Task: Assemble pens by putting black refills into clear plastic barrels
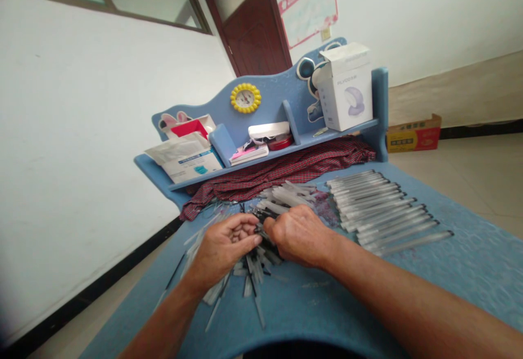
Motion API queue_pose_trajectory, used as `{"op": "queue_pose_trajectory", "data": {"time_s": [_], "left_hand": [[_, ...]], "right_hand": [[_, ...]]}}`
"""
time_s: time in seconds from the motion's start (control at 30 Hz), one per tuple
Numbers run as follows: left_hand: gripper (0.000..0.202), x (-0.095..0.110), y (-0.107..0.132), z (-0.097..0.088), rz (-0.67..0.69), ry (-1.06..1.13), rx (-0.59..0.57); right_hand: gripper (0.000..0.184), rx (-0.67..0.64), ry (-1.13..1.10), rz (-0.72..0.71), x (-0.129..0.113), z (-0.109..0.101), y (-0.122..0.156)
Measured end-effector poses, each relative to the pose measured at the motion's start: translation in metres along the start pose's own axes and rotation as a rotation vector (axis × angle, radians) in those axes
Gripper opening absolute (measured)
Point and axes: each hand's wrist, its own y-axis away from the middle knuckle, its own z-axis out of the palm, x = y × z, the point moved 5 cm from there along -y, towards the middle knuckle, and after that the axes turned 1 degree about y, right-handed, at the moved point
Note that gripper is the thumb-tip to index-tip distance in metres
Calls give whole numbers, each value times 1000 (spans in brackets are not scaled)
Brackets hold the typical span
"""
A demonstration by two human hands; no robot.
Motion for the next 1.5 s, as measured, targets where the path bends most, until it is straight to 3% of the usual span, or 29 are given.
{"op": "queue_pose_trajectory", "data": {"time_s": [0.23,0.4,0.77,1.1,1.27,1.5], "left_hand": [[20,3,3,0,8,-137,-45],[8,4,3,0,44,-111,-8],[20,7,3,0,46,-204,-52],[11,13,5,-2,241,-385,2],[11,19,6,-2,302,-446,-27],[13,28,9,-18,242,-544,-116]], "right_hand": [[14,-7,-8,-2,-1,-3,0],[13,-25,-10,-4,-1,-1,0],[14,-13,-8,-14,-2,-2,0],[14,-3,-22,-16,-2,-6,1],[14,-11,-30,-29,-2,-6,1],[16,-32,-5,13,6,-3,1]]}}
